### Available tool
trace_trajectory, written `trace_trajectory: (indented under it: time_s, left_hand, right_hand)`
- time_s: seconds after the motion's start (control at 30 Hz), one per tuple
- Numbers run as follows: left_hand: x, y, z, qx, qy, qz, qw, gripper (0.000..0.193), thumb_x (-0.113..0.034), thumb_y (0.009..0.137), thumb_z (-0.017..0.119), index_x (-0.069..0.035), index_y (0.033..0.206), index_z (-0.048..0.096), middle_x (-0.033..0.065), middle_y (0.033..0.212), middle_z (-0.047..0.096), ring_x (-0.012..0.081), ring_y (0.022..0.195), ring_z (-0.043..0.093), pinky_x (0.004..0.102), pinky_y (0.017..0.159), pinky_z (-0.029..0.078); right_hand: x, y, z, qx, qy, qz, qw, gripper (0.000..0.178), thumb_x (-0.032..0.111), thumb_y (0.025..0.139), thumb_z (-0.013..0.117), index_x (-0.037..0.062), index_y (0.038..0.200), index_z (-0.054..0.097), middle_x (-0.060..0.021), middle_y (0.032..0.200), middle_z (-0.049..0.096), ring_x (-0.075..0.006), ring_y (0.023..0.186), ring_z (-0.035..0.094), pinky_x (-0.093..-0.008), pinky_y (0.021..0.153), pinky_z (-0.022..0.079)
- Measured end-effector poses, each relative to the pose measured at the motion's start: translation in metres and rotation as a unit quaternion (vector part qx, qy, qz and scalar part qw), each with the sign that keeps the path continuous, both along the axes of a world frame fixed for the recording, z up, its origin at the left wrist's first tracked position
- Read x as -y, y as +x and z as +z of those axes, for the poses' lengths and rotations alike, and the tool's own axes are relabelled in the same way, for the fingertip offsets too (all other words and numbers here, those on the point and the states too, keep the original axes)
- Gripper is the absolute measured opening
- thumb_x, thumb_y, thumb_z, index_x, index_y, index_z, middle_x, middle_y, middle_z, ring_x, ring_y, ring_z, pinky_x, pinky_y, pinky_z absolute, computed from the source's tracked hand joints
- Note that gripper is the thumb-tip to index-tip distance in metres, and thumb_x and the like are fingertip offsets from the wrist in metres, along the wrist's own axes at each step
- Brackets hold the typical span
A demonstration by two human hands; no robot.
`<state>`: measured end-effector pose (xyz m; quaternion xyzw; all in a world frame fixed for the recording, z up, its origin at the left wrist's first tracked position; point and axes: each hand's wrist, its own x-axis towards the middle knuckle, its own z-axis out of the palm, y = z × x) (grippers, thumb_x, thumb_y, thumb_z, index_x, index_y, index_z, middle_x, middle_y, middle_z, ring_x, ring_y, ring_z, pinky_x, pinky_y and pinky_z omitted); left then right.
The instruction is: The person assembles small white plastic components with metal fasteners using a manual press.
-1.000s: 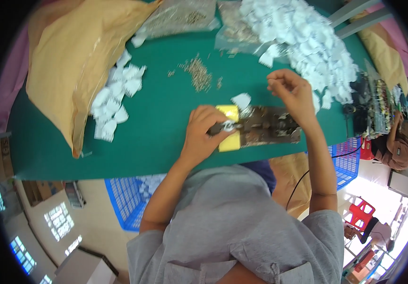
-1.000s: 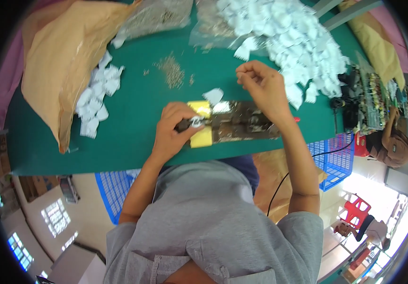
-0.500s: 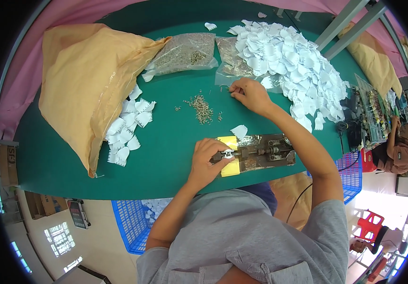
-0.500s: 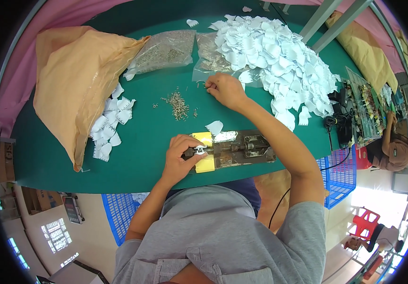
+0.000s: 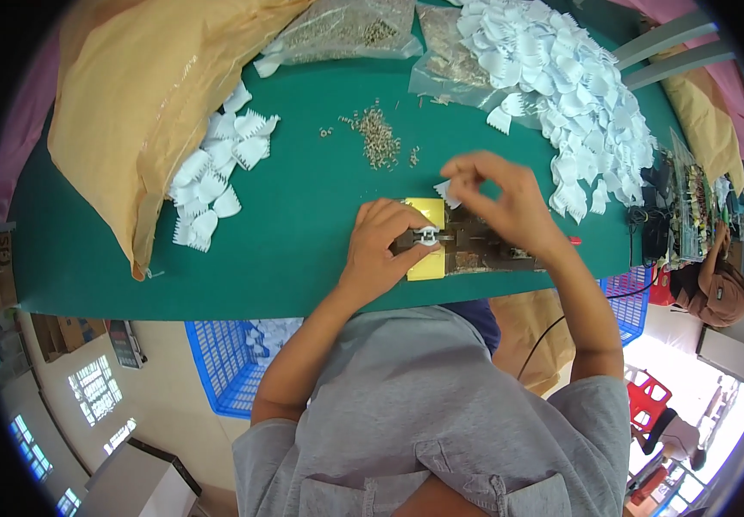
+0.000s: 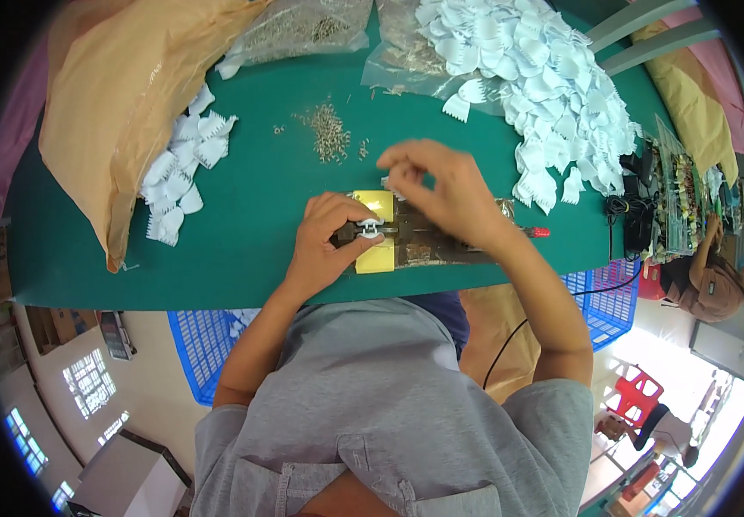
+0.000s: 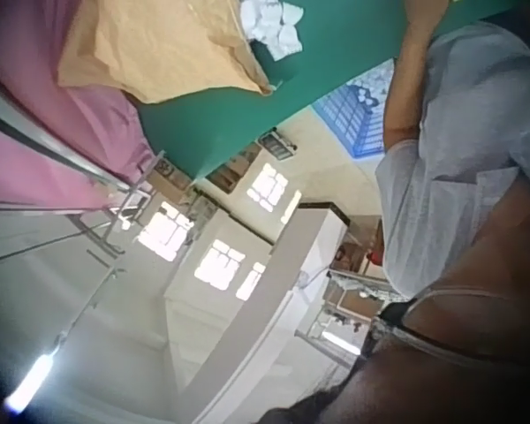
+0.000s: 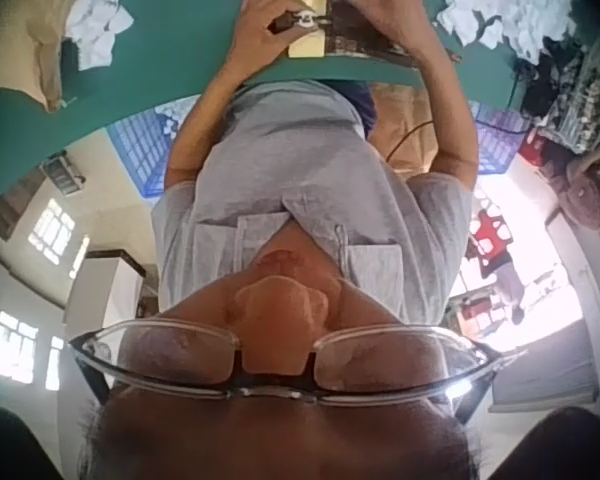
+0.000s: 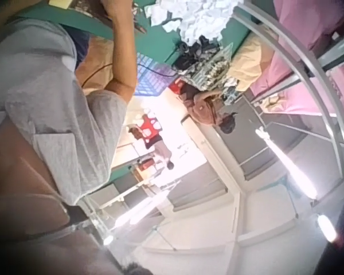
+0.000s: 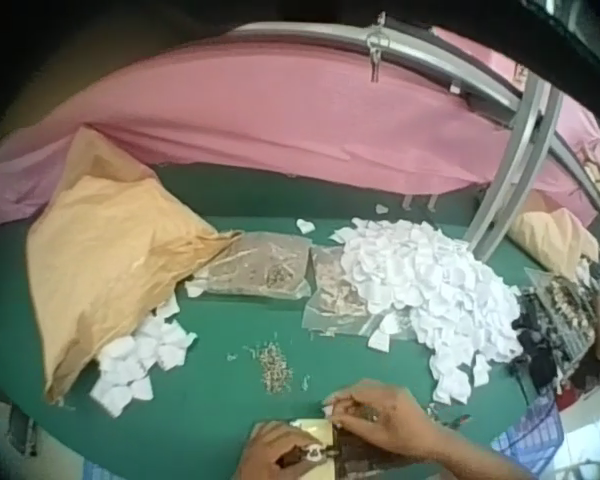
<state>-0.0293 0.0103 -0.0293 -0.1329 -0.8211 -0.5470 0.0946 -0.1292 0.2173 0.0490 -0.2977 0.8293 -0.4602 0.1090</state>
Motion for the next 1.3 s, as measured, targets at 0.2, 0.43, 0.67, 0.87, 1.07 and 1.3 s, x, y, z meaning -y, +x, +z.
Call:
trace_trajectory:
  time_s: [0.2,0.43,0.67,0.87,1.07,1.3]
  left_hand:
    - [-0.001,-0.001,-0.001,0.003,0.008,-0.004,1.0,0.025,-0.019,0.079,0.084,-0.011,0.099,0.072,0.0034,0.101,0.069,0.0247,0.102,0.061,0.0388,0.095,0.04]
    - [-0.003,0.0,-0.004,0.009,0.007,-0.006,1.0,0.027,-0.016,0.078,0.085,-0.01,0.101,0.071,0.0036,0.104,0.07,0.0249,0.105,0.062,0.0386,0.097,0.04]
    - [-0.002,0.002,-0.003,0.004,0.003,0.0,1.0,0.027,-0.012,0.078,0.087,-0.011,0.101,0.073,0.0025,0.101,0.072,0.0224,0.103,0.063,0.0361,0.097,0.041]
    - [-0.003,-0.001,-0.003,-0.001,0.003,-0.002,1.0,0.025,-0.011,0.078,0.088,-0.011,0.099,0.074,0.0028,0.099,0.072,0.0221,0.101,0.064,0.0363,0.097,0.042]
    - [-0.002,-0.002,-0.003,-0.017,-0.003,-0.005,1.0,0.024,-0.01,0.078,0.088,-0.01,0.097,0.075,0.0025,0.099,0.073,0.0217,0.101,0.065,0.0362,0.096,0.043]
    - [-0.004,0.002,-0.002,0.003,-0.004,-0.001,1.0,0.025,-0.007,0.078,0.087,-0.009,0.1,0.075,0.0033,0.103,0.074,0.0219,0.102,0.064,0.0362,0.096,0.044]
  right_hand:
    - [-0.009,0.054,-0.002,-0.168,0.034,0.012,0.985,0.025,0.006,0.076,0.084,0.0096,0.101,0.08,-0.0014,0.084,0.072,-0.0201,0.089,0.064,-0.0337,0.076,0.049]
    - [-0.005,0.057,-0.009,-0.234,0.045,0.004,0.971,0.028,0.006,0.076,0.083,0.0072,0.103,0.078,-0.0023,0.084,0.072,-0.0209,0.09,0.064,-0.0359,0.074,0.047]
    - [-0.018,0.062,0.009,-0.273,0.104,-0.049,0.955,0.029,0.009,0.077,0.085,0.0072,0.104,0.076,-0.0036,0.097,0.075,-0.0252,0.095,0.067,-0.0381,0.08,0.05]
    - [-0.145,0.074,-0.021,-0.239,0.109,-0.383,0.886,0.014,0.007,0.096,0.073,0.0037,0.109,0.076,-0.0091,0.106,0.075,-0.0241,0.098,0.068,-0.0348,0.085,0.052]
    - [-0.188,0.092,-0.069,-0.21,0.196,-0.408,0.866,0.02,0.016,0.106,0.06,0.0028,0.109,0.075,-0.011,0.109,0.071,-0.0267,0.104,0.062,-0.0368,0.095,0.047]
    - [-0.196,0.082,-0.079,-0.183,0.171,-0.422,0.871,0.014,0.012,0.103,0.063,0.0028,0.099,0.073,-0.0087,0.099,0.07,-0.0248,0.099,0.06,-0.0353,0.091,0.046]
